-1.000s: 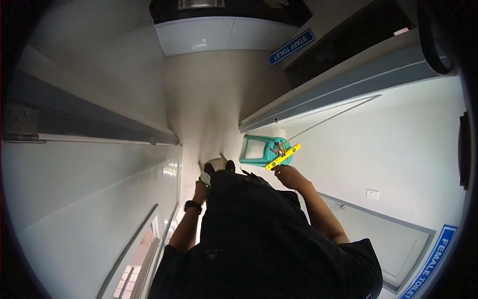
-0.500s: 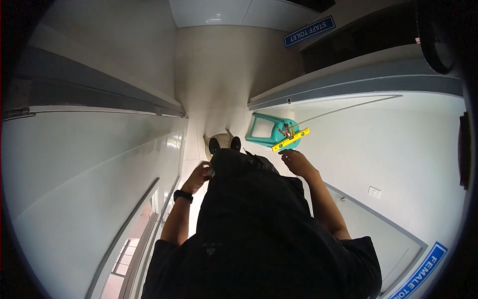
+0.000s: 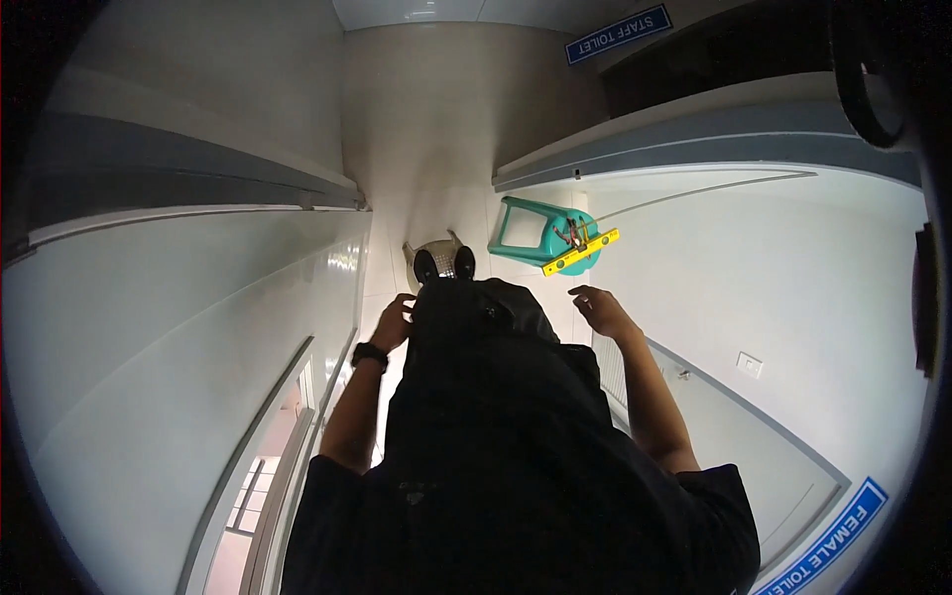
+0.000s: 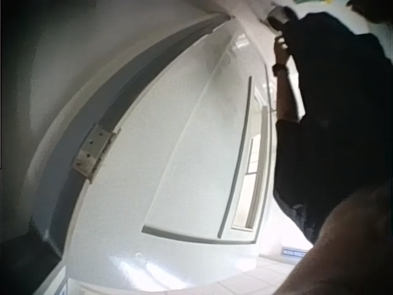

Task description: Mounting a 'STAFF PANTRY' sign above a door and wiping it clean with a cloth.

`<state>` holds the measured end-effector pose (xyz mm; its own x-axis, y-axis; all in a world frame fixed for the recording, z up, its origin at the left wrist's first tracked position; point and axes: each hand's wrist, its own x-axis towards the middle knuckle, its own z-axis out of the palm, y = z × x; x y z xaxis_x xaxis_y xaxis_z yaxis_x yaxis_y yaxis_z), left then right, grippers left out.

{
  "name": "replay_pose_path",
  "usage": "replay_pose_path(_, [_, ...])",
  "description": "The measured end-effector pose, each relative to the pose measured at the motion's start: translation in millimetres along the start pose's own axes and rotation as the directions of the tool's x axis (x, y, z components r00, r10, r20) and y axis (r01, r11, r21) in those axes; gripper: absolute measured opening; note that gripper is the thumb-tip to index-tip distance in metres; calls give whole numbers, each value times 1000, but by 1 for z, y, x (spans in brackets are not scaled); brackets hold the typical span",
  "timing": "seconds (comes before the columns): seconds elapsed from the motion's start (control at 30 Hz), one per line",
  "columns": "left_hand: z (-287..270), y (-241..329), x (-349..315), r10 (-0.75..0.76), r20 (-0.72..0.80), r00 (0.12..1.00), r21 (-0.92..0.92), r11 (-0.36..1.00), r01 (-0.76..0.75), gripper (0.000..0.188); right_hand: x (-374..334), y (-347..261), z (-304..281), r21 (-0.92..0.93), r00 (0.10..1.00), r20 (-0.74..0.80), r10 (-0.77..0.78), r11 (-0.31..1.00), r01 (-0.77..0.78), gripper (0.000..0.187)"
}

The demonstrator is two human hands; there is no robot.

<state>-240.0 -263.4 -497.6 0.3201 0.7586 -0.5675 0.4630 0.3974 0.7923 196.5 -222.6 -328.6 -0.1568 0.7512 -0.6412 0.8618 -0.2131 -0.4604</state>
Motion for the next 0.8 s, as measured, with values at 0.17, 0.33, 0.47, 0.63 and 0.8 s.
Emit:
replay_pose_path(0.17, [-41,-11,-52,-250,-49,967,-241,943,231,58,5,88,27,100,987,24,160,982,-162,29])
replay_pose_path(0.33, [-52,11,-84,-488,-352,799,-376,855,357,39,28,163,75,272,926,195,322,890,-367,26])
replay_pose_path(0.47, [-28,7,-97,-483,-324,813,-336,862,379,34,70,176,101,208,931,237,277,922,-327,26])
replay_pose_path(0.63, [12,-5,-110,-517,-231,824,-294,845,447,32,115,129,98,416,980,166,111,893,-171,28])
replay_pose_path(0.8, [21,-7,-92,-512,-200,836,-229,854,468,32,135,127,118,472,977,82,197,856,-212,41])
